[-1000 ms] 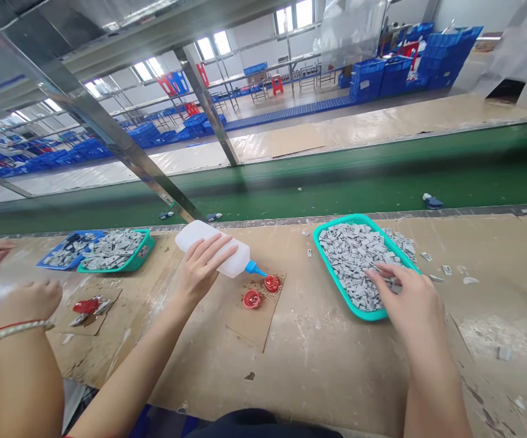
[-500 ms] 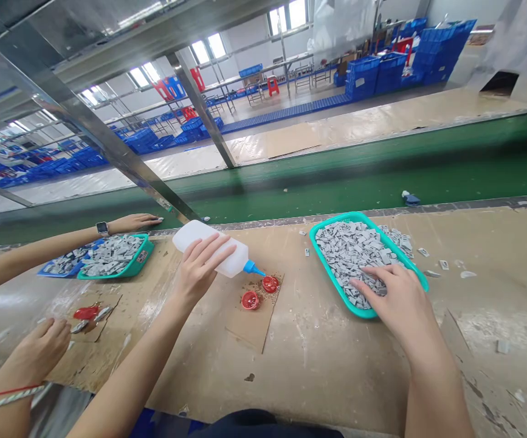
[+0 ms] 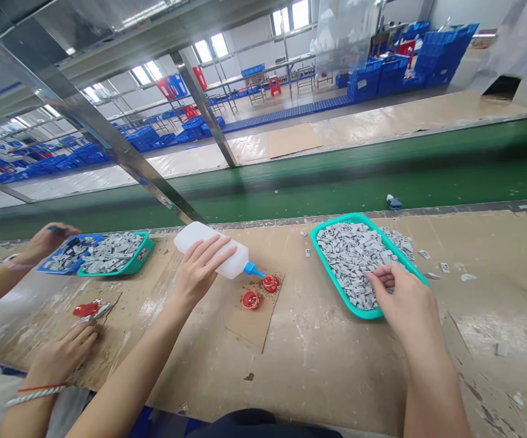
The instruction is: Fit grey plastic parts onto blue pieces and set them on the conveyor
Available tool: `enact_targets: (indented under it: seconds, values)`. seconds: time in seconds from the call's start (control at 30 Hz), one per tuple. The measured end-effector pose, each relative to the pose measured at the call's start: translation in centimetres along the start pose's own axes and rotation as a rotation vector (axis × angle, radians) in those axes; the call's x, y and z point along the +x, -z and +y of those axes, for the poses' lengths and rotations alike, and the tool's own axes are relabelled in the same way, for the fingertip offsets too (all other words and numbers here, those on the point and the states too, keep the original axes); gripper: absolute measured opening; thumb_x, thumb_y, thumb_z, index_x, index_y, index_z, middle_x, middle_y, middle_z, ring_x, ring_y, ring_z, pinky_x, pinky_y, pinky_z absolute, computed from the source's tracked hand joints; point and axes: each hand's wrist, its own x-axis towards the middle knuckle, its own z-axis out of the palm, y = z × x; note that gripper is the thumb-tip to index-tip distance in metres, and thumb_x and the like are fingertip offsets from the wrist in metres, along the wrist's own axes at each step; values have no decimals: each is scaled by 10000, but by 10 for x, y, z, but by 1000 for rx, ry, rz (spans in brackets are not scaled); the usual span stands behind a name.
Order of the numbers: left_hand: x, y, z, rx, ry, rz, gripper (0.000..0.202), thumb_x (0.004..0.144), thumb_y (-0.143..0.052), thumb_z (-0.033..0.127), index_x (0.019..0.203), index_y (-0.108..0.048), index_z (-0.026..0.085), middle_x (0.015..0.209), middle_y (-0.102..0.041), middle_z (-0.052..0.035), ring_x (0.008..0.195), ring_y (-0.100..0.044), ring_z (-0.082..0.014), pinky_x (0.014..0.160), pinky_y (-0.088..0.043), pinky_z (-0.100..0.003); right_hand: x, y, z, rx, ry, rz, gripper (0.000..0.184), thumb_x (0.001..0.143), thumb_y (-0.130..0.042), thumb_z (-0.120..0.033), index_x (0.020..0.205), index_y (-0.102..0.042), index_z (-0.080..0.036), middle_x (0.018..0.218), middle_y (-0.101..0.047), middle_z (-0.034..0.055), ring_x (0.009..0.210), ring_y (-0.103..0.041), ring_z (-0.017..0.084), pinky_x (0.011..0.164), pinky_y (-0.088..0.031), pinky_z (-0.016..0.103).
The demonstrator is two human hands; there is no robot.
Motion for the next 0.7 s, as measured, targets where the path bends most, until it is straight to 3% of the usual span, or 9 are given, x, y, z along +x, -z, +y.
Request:
enact_targets:
  seconds: [0.23,0.6,0.7]
  values:
    - [0,-2,1,-43,21,3,452,875,-399,44,1217,-564,288,1275,-581,-28,1207,-501,-203,992,-336,-367,2,-6,6,-54,116,30,325,745,-580,-503,928,-649,-243,780,-666,36,741,-583,248,601,-409,327]
    - [-4,-6,1,-60,60,-20,459,857,-399,40,1225,-560,263,1291,-565,-44,1222,-481,-216,990,-344,-382,5,-11,12,-55,206,13,253,784,-541,-466,779,-614,-224,766,-648,52,751,-567,254,645,-413,350]
    - [-6,-9,1,-73,61,-9,476,836,-401,14,1213,-566,253,1279,-577,-44,1207,-493,-224,975,-354,-388,7,-13,14,-58,180,35,276,766,-562,-488,822,-605,-221,791,-645,58,760,-566,258,636,-414,347]
